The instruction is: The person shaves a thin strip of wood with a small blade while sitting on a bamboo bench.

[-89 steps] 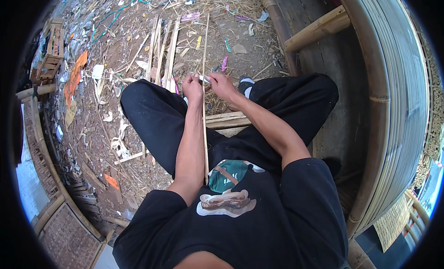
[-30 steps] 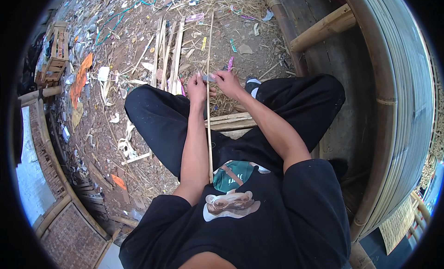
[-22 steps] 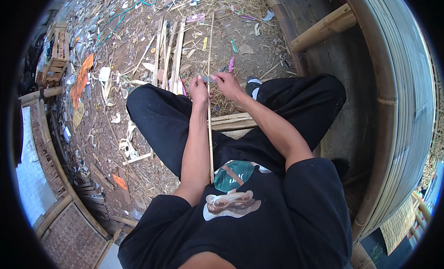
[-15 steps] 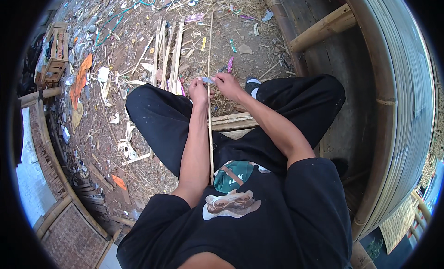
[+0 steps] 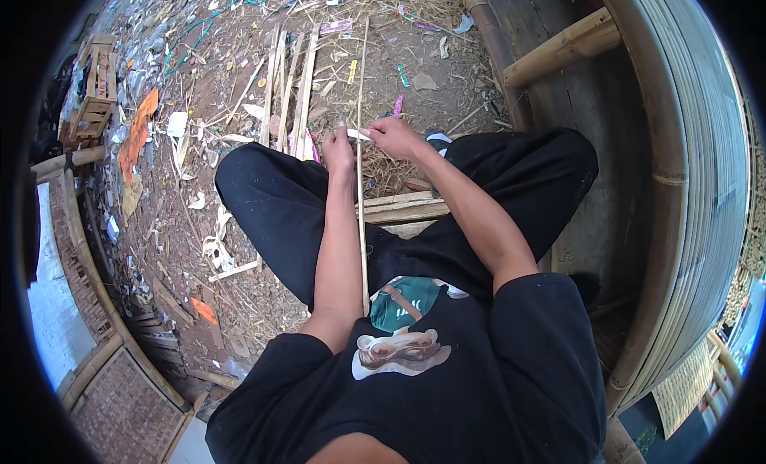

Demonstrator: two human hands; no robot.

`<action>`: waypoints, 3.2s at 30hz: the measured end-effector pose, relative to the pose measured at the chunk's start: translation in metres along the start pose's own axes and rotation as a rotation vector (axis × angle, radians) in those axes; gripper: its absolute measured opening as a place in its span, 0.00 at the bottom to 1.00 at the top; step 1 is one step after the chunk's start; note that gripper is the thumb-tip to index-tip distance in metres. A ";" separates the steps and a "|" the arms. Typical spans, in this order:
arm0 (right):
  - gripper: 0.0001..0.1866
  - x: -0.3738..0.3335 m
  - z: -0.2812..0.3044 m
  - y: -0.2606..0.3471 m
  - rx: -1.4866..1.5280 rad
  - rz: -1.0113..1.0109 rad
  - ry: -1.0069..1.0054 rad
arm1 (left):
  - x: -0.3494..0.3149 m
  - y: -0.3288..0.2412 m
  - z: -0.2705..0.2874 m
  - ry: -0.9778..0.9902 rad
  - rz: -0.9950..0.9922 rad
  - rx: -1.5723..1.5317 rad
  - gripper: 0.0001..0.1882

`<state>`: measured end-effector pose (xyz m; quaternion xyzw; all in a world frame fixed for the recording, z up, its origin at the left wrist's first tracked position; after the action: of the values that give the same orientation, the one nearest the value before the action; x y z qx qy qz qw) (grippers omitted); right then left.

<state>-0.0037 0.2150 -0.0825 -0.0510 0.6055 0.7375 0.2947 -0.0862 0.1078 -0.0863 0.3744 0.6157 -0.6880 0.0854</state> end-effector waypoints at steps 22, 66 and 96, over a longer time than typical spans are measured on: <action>0.14 -0.007 -0.012 -0.002 0.750 -0.446 0.219 | 0.024 0.023 0.009 -0.207 0.083 -0.045 0.15; 0.20 -0.039 -0.026 -0.002 0.380 -0.169 0.057 | -0.033 0.009 0.020 -0.072 -0.013 -0.208 0.18; 0.21 -0.156 -0.067 0.033 0.410 -0.197 0.135 | -0.158 -0.007 0.064 0.028 -0.063 -0.088 0.17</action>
<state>0.0891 0.0921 -0.0040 -0.0981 0.7532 0.5615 0.3283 -0.0054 -0.0027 0.0146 0.3603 0.6580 -0.6574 0.0713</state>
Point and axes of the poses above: each hand's wrist, its own x-axis towards the middle knuckle, its own z-axis out of the back of the hand, y = z × x, the point moved 6 cm from there along x, towards the middle knuckle, and after that the axes turned 1 degree about -x, right-handed, at the moved point
